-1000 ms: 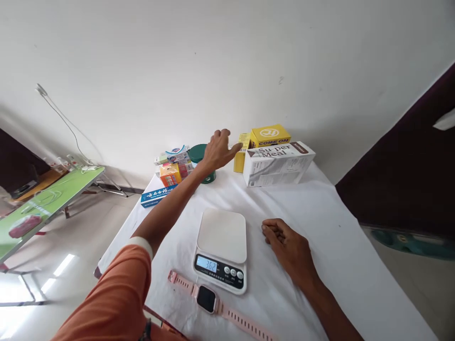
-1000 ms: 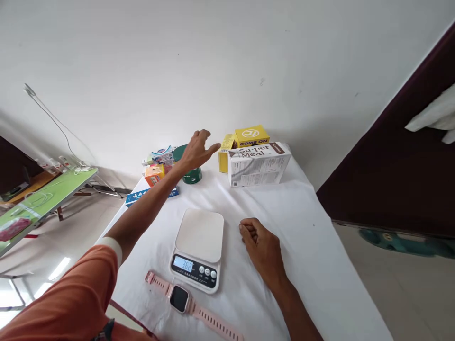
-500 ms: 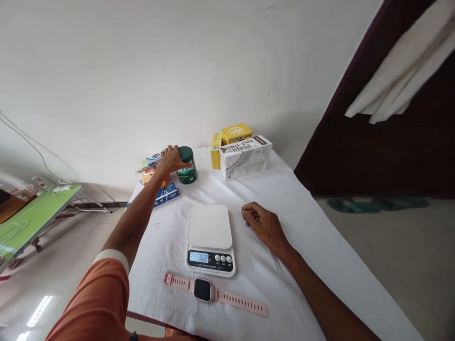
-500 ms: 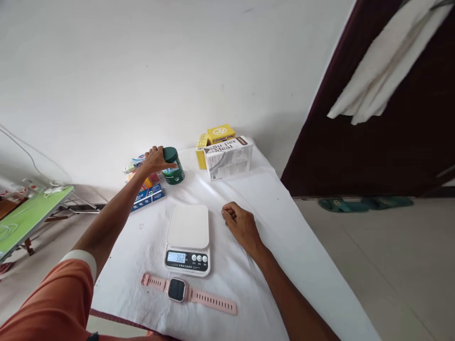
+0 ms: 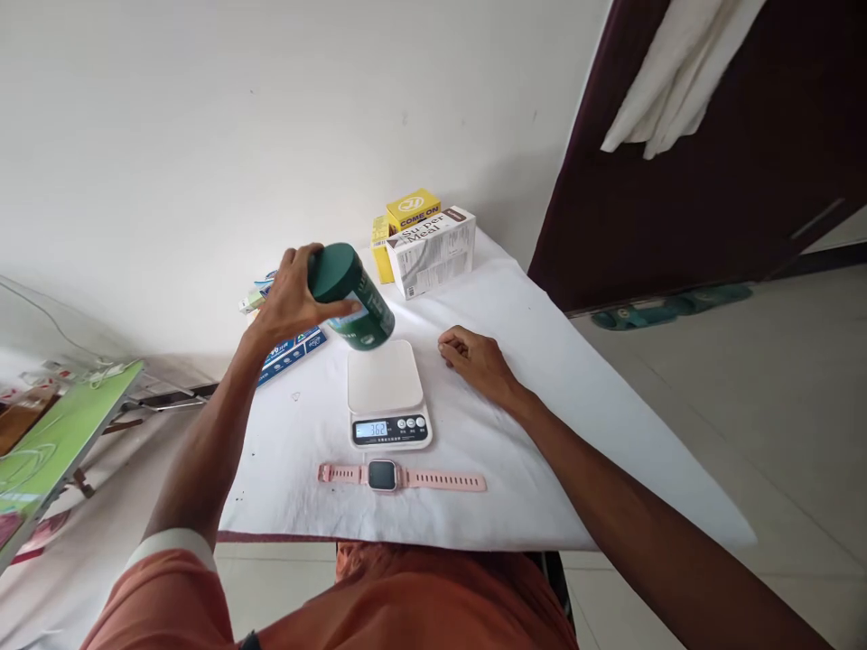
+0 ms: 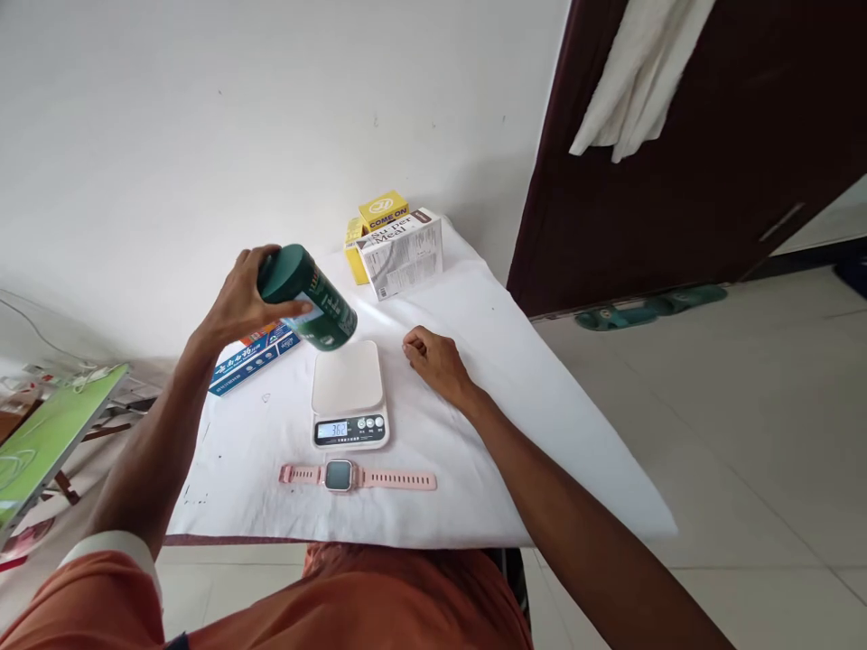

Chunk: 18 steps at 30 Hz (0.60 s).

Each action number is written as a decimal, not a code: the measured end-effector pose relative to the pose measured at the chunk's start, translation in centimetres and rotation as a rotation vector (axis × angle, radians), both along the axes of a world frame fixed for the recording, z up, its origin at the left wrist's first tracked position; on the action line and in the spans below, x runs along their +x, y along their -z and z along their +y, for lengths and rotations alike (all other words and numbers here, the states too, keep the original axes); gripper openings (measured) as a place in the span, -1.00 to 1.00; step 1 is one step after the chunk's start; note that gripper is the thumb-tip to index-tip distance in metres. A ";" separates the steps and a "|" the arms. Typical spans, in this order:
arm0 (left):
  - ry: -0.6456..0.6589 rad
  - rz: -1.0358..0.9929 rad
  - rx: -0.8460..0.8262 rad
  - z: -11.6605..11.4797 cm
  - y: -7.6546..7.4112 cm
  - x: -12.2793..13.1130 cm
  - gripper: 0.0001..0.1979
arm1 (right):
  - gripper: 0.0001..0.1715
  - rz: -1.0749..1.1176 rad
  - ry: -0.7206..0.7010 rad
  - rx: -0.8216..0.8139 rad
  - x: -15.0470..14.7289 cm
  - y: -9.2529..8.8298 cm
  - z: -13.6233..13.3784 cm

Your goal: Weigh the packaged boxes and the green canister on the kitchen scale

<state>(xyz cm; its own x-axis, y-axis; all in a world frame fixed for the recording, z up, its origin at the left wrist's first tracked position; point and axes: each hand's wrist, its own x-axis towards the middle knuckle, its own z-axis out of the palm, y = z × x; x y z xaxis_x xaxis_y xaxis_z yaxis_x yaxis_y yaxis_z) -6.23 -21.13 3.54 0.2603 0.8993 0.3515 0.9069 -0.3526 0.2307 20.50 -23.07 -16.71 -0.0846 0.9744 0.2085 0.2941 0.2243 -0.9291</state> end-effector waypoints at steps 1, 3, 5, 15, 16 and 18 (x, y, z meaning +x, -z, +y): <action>0.030 -0.003 -0.014 -1.1 0.4 0.2 -0.10 | -0.84 -0.004 -0.001 0.007 0.0 0.0 -0.1; 0.085 -0.003 -0.044 -2.9 1.6 0.6 -0.11 | -0.85 -0.011 0.000 0.015 0.1 -0.1 -0.2; 0.128 0.006 -0.071 -4.0 2.7 0.8 -0.08 | -0.86 -0.018 0.005 0.020 0.1 -0.1 -0.2; 0.184 -0.025 -0.069 -4.4 4.5 0.3 0.08 | -0.84 -0.024 0.016 0.010 -0.1 0.2 0.2; 0.194 -0.067 -0.075 -4.4 4.5 0.0 0.10 | -0.83 -0.022 0.017 0.005 0.0 0.2 0.2; 0.210 -0.204 -0.097 -4.5 4.9 -0.8 0.04 | -0.82 -0.017 0.020 -0.005 0.0 0.2 0.1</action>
